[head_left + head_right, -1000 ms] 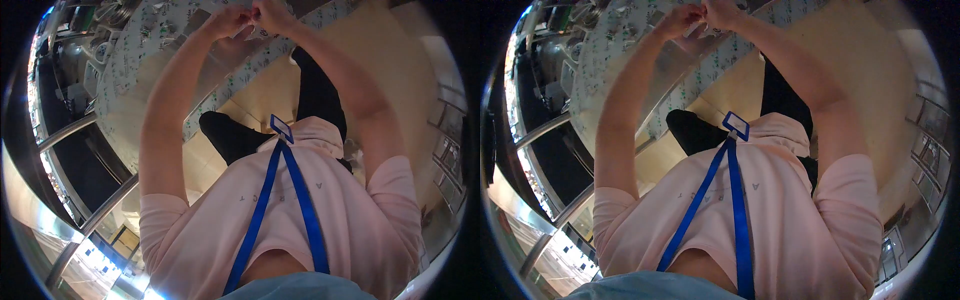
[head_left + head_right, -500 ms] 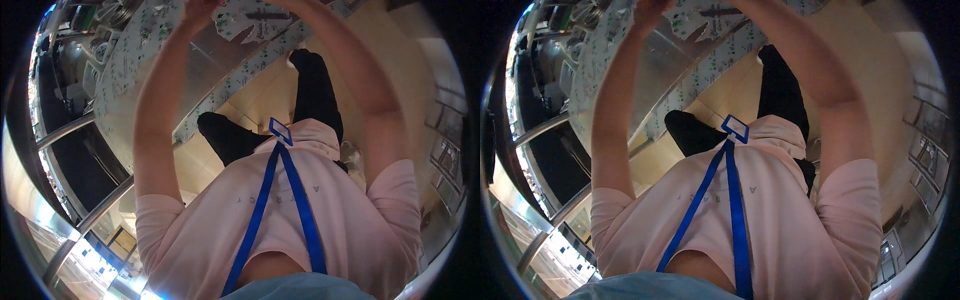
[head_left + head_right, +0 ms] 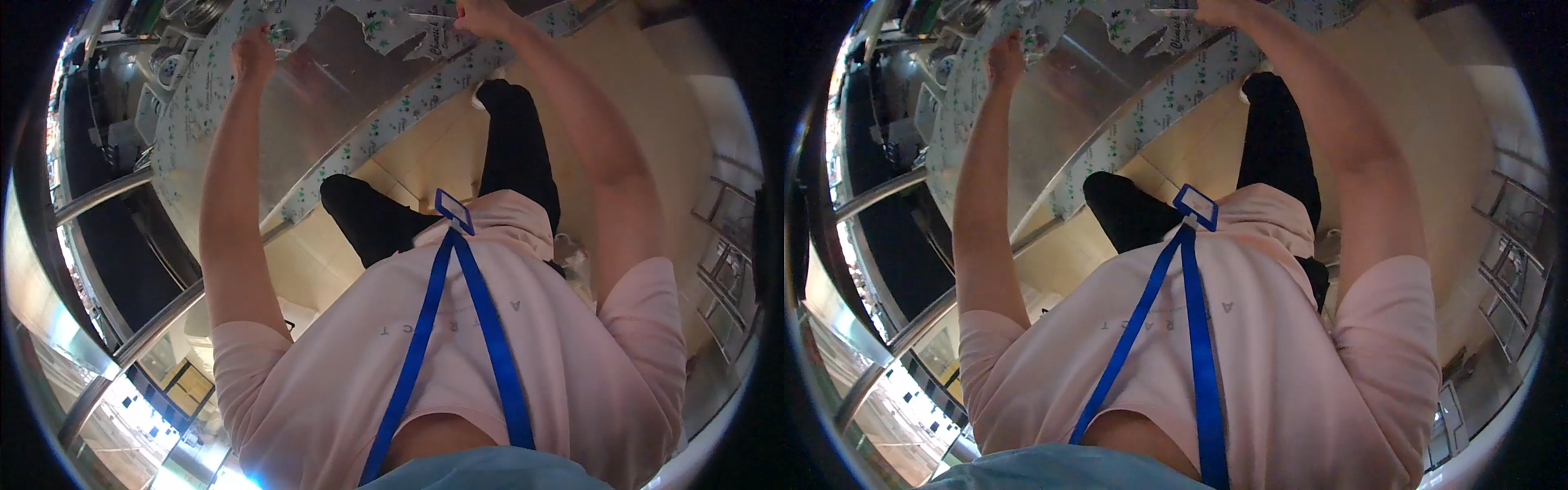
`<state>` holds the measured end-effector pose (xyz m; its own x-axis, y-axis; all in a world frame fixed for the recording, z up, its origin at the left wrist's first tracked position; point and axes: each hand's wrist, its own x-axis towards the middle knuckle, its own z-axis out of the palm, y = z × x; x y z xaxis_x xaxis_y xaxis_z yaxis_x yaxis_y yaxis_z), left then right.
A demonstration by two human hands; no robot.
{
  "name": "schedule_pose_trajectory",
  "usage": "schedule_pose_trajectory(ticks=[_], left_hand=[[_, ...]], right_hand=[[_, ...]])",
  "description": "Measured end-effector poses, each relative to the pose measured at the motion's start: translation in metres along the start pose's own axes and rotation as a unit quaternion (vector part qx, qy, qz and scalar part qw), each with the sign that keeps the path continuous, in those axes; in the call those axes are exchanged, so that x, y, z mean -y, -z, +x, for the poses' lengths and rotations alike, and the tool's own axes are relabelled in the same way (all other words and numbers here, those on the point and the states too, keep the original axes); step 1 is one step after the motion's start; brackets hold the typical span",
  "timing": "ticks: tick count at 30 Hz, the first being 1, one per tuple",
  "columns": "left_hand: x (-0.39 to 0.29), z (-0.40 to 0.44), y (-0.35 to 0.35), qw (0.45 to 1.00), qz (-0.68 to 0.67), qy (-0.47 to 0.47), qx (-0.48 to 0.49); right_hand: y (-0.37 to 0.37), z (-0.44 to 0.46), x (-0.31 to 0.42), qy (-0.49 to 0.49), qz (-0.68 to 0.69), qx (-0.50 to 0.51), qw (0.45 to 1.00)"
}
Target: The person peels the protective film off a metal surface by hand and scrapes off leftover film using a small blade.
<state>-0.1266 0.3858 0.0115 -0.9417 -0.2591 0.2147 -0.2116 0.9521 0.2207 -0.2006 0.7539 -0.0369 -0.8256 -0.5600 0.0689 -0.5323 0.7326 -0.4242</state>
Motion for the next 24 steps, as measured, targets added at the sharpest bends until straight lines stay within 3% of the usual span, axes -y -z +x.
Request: schedule_pose_trajectory(ticks=[2, 4, 6, 8, 10, 14, 16, 17, 18, 20, 22, 24], left_hand=[[-0.008, 0.001, 0.008, 0.998, 0.056, 0.016, 0.015], [-0.008, -0.002, 0.011, 0.991, 0.121, 0.028, 0.059], [0.022, 0.000, -0.014, 0.984, 0.149, -0.070, -0.069], [0.033, 0.004, -0.030, 0.986, 0.076, -0.092, -0.118], [0.032, 0.003, -0.036, 0.992, -0.091, -0.031, -0.080], [0.003, -0.004, -0.008, 0.999, 0.020, 0.002, -0.031], [-0.011, -0.006, 0.002, 0.996, 0.074, 0.040, 0.016], [0.000, -0.001, -0.010, 0.998, 0.060, -0.009, -0.036], [0.021, 0.007, -0.031, 0.993, 0.045, -0.057, -0.088], [0.021, 0.009, -0.035, 0.992, 0.010, -0.065, -0.105], [0.014, 0.007, -0.030, 0.999, -0.031, 0.017, -0.037], [-0.020, -0.009, -0.013, 0.999, 0.011, 0.005, -0.041]], right_hand=[[0.003, -0.009, 0.012, 0.019, 0.016, -0.057, 0.998], [0.002, -0.029, 0.032, 0.004, 0.167, -0.064, 0.984], [0.006, -0.059, 0.070, -0.136, 0.445, 0.037, 0.884], [-0.010, -0.084, 0.098, -0.217, 0.562, 0.029, 0.798], [-0.036, -0.096, 0.107, -0.276, 0.627, 0.001, 0.728], [-0.062, -0.102, 0.122, -0.363, 0.748, -0.078, 0.549], [-0.054, -0.104, 0.128, -0.394, 0.784, -0.044, 0.477], [-0.049, -0.104, 0.129, -0.408, 0.799, -0.027, 0.440], [-0.055, -0.105, 0.127, -0.408, 0.802, -0.011, 0.437], [-0.065, -0.104, 0.125, -0.408, 0.806, 0.024, 0.429], [-0.069, -0.104, 0.125, -0.405, 0.811, 0.003, 0.422], [-0.066, -0.105, 0.126, -0.380, 0.820, 0.011, 0.428]])
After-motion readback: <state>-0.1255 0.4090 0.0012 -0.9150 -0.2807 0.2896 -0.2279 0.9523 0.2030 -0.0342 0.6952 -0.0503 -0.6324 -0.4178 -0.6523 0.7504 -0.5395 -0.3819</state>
